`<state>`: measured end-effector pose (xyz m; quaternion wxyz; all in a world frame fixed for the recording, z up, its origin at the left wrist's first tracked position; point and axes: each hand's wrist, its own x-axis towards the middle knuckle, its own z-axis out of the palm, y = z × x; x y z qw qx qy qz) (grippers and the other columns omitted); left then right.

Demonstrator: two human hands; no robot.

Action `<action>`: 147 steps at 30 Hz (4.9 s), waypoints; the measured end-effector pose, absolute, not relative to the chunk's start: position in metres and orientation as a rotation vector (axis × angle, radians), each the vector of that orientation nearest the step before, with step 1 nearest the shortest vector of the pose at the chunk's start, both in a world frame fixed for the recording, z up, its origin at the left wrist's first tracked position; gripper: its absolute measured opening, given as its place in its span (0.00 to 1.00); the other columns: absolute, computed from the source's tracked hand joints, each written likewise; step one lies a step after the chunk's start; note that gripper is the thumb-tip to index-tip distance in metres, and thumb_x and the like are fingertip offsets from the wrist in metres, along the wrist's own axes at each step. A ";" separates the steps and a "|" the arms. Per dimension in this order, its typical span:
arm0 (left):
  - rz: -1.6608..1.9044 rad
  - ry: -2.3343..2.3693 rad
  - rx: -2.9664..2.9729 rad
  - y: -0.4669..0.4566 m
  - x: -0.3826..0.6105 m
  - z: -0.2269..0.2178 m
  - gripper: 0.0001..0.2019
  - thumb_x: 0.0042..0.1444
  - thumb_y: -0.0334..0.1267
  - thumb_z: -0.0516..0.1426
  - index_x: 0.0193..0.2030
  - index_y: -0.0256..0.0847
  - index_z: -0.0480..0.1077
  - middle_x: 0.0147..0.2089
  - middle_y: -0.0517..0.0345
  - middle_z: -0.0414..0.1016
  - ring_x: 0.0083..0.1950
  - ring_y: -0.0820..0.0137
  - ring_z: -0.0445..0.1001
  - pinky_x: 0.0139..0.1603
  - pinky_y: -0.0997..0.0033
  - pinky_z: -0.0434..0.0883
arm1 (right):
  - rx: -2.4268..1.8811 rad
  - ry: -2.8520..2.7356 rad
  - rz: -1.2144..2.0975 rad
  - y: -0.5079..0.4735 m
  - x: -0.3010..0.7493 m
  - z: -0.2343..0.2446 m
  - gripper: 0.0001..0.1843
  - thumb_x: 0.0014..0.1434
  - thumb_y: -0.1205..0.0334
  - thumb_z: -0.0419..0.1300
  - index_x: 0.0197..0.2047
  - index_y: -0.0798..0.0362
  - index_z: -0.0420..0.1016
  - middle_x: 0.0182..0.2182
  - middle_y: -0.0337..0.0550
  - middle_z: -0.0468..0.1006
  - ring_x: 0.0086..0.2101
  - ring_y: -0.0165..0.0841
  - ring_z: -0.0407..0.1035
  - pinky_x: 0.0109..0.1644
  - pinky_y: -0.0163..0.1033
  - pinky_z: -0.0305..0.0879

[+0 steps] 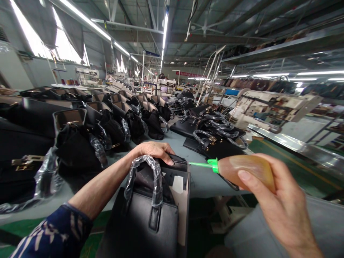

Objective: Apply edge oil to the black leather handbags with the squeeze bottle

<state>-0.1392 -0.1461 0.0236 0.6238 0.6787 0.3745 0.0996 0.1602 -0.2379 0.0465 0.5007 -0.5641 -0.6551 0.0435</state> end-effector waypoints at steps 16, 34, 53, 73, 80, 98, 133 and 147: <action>0.217 0.927 1.584 -0.148 -0.136 0.026 0.13 0.45 0.40 0.64 0.36 0.35 0.77 0.29 0.57 0.78 0.28 0.70 0.73 0.28 0.78 0.70 | -1.345 -1.584 0.143 -0.241 0.166 0.035 0.26 0.53 0.41 0.60 0.47 0.50 0.69 0.39 0.43 0.75 0.35 0.39 0.70 0.34 0.36 0.70; 0.217 0.899 1.675 -0.147 -0.139 0.025 0.13 0.49 0.40 0.62 0.39 0.35 0.77 0.30 0.57 0.77 0.28 0.70 0.73 0.28 0.78 0.69 | -1.452 -1.545 0.320 -0.243 0.170 0.031 0.26 0.52 0.39 0.61 0.46 0.49 0.70 0.37 0.40 0.75 0.33 0.38 0.70 0.32 0.37 0.70; 0.218 0.908 1.616 -0.153 -0.134 0.030 0.12 0.49 0.39 0.62 0.38 0.34 0.76 0.30 0.56 0.78 0.28 0.70 0.73 0.29 0.77 0.70 | -1.441 -1.455 0.620 -0.239 0.173 0.026 0.24 0.52 0.41 0.63 0.43 0.51 0.70 0.29 0.39 0.75 0.23 0.36 0.68 0.25 0.38 0.66; 0.196 0.917 1.669 -0.152 -0.134 0.029 0.13 0.51 0.39 0.60 0.40 0.33 0.76 0.29 0.56 0.77 0.27 0.71 0.72 0.26 0.78 0.67 | -1.487 -1.539 0.626 -0.249 0.181 0.021 0.23 0.54 0.41 0.62 0.44 0.49 0.70 0.33 0.38 0.75 0.28 0.36 0.69 0.25 0.34 0.69; 0.214 0.953 1.677 -0.151 -0.133 0.028 0.12 0.49 0.39 0.61 0.37 0.32 0.76 0.27 0.56 0.77 0.25 0.72 0.71 0.26 0.77 0.67 | -1.521 -1.576 0.539 -0.256 0.182 0.018 0.23 0.53 0.40 0.60 0.43 0.49 0.71 0.32 0.38 0.76 0.28 0.37 0.70 0.25 0.35 0.68; 0.215 0.993 1.671 -0.152 -0.131 0.030 0.12 0.49 0.39 0.62 0.37 0.31 0.76 0.26 0.55 0.76 0.24 0.71 0.71 0.25 0.77 0.67 | -1.597 -1.693 0.493 -0.270 0.187 0.010 0.21 0.54 0.42 0.60 0.43 0.47 0.72 0.35 0.36 0.77 0.32 0.37 0.71 0.31 0.33 0.68; 0.190 0.999 1.702 -0.148 -0.132 0.026 0.11 0.51 0.36 0.60 0.41 0.35 0.77 0.28 0.58 0.78 0.25 0.74 0.72 0.27 0.79 0.67 | -1.568 -1.827 0.329 -0.312 0.193 -0.017 0.18 0.57 0.39 0.57 0.43 0.41 0.71 0.33 0.32 0.77 0.29 0.35 0.73 0.29 0.34 0.68; 0.242 1.105 1.732 -0.156 -0.123 0.061 0.12 0.49 0.36 0.61 0.39 0.33 0.76 0.28 0.57 0.77 0.27 0.72 0.73 0.30 0.76 0.69 | -1.707 -1.648 0.608 -0.313 0.211 -0.025 0.22 0.53 0.38 0.58 0.44 0.43 0.74 0.35 0.36 0.79 0.34 0.41 0.74 0.31 0.37 0.71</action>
